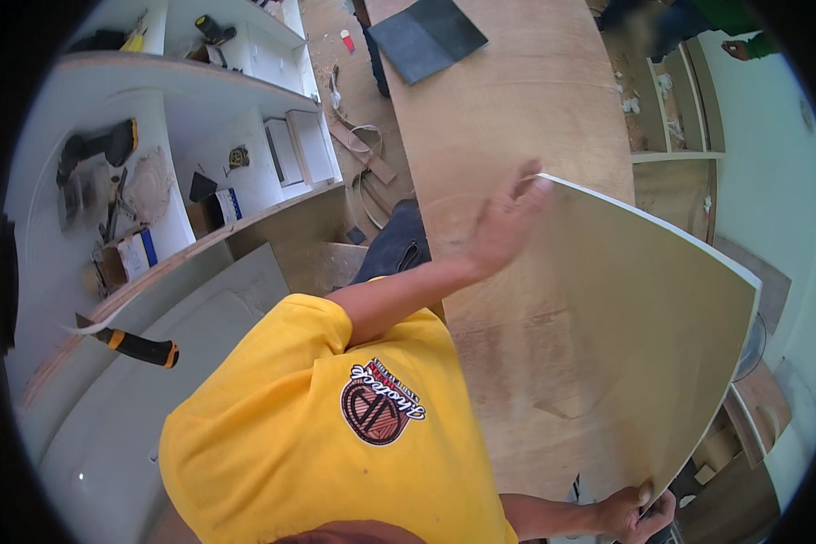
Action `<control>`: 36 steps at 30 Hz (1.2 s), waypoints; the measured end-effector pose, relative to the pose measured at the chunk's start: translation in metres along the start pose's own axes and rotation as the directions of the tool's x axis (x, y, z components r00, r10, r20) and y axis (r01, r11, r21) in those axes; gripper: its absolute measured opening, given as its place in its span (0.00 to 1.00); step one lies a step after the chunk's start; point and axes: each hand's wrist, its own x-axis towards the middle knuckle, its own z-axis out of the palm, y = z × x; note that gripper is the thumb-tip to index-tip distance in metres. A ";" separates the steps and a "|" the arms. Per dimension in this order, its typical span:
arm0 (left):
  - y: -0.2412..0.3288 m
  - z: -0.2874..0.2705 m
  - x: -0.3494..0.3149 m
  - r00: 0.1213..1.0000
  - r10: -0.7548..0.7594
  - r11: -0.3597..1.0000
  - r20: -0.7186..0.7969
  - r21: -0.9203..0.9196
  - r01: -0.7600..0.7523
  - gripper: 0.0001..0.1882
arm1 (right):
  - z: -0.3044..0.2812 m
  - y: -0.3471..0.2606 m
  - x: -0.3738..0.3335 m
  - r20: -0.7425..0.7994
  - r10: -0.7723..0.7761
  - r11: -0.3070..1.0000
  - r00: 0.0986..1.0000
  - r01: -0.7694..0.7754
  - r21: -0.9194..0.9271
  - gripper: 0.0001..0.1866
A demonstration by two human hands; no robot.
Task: The person assembles a white curved cabinet door by positioning it, using a screwdriver to fasten it, and then wiping the surface with a cloth. They also handle cardboard pieces and move a fan within the room.
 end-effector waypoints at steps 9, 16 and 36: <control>-0.119 -0.284 0.056 0.855 -0.364 0.896 -0.369 0.114 0.430 0.15 | -0.026 -0.028 0.015 0.404 0.081 0.996 0.911 -0.088 0.001 0.24; -0.069 -0.352 0.156 0.844 -0.320 0.858 -0.430 0.246 0.450 0.35 | -0.053 -0.059 0.013 0.606 0.162 0.954 0.779 -0.281 0.106 0.18; 0.039 -0.076 -0.137 0.862 -0.324 0.809 0.390 -0.358 0.467 0.43 | -0.111 -0.116 -0.061 0.572 -0.144 0.868 0.807 -0.175 0.465 0.24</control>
